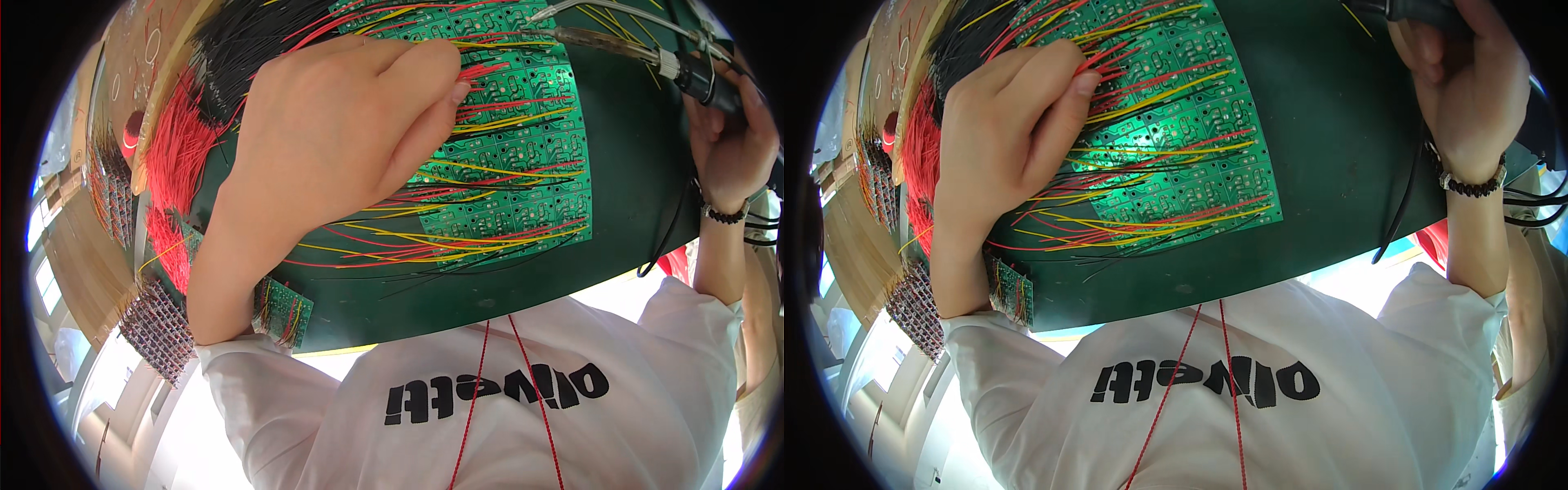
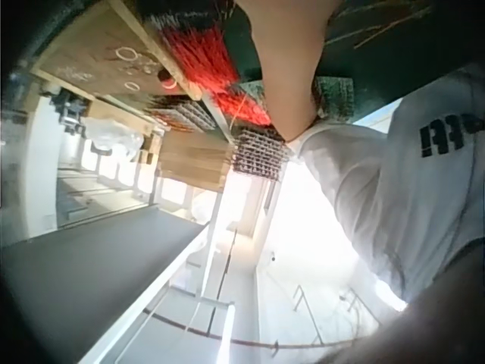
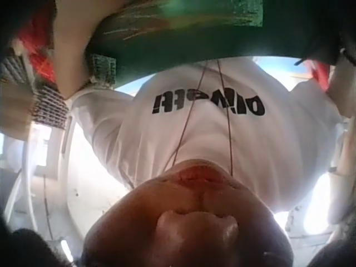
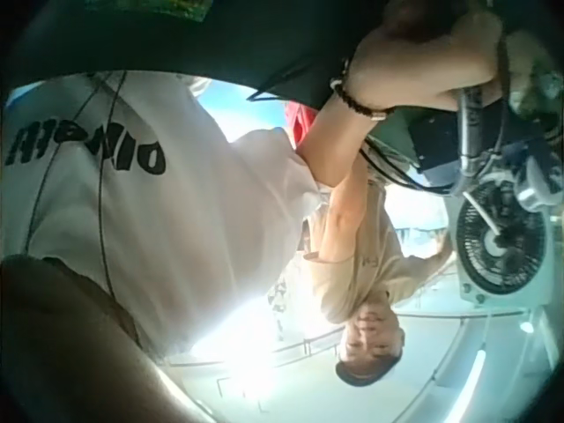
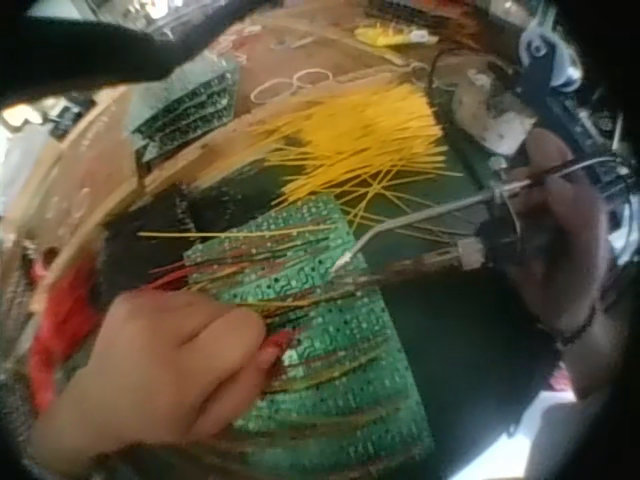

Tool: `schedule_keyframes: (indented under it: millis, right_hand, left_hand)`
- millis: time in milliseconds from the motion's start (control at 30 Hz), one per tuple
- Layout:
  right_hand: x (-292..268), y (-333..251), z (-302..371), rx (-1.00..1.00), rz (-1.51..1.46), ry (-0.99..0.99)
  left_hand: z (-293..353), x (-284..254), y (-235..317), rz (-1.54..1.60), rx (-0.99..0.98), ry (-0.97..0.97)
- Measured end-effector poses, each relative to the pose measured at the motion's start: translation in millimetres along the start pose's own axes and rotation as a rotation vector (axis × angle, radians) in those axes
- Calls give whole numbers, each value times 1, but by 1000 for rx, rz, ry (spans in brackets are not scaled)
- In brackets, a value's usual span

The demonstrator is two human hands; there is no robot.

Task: The person solders black wires onto a printed circuit board using a soldering iron, then picks up a bundle of red wires and solders them onto the board.

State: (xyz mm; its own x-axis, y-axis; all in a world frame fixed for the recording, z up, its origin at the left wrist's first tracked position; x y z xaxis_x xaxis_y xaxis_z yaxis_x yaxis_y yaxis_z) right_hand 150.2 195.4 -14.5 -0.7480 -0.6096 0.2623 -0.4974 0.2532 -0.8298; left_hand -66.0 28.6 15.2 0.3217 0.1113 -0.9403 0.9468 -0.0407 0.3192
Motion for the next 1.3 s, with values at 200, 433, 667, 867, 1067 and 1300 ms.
schedule_keyframes:
  millis: [200,433,667,867,1067,1300]
  right_hand:
    - [-25,7,-3,137,-7,-8]
    - [-26,6,-1,230,-4,-17]
    - [-14,2,0,235,54,-134]
    - [-27,5,4,275,110,-80]
    - [-36,7,8,274,191,-20]
    - [-31,6,8,267,214,-3]
  left_hand:
    - [3,-21,0,-53,-55,-120]
    - [0,-31,-2,47,-59,-87]
    - [-1,-10,-6,35,14,-68]
    - [0,-7,-6,-8,-19,-85]
    - [1,-5,-3,-28,-40,-62]
    - [1,-6,-2,-47,-66,-78]
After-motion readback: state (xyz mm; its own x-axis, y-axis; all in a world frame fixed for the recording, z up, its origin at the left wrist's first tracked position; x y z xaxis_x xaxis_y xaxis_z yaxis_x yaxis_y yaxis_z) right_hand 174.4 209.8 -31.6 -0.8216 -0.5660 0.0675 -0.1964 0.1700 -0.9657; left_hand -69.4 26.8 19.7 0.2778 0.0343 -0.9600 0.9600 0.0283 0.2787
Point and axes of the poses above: each hand's wrist, its own z-axis away from the middle knuckle, its own x-axis out of the palm, y = z × x, the point moved 1 cm from there along -z, towards the middle knuckle, and after that the axes turned 13 degrees about -x, right-handed, at the moved point
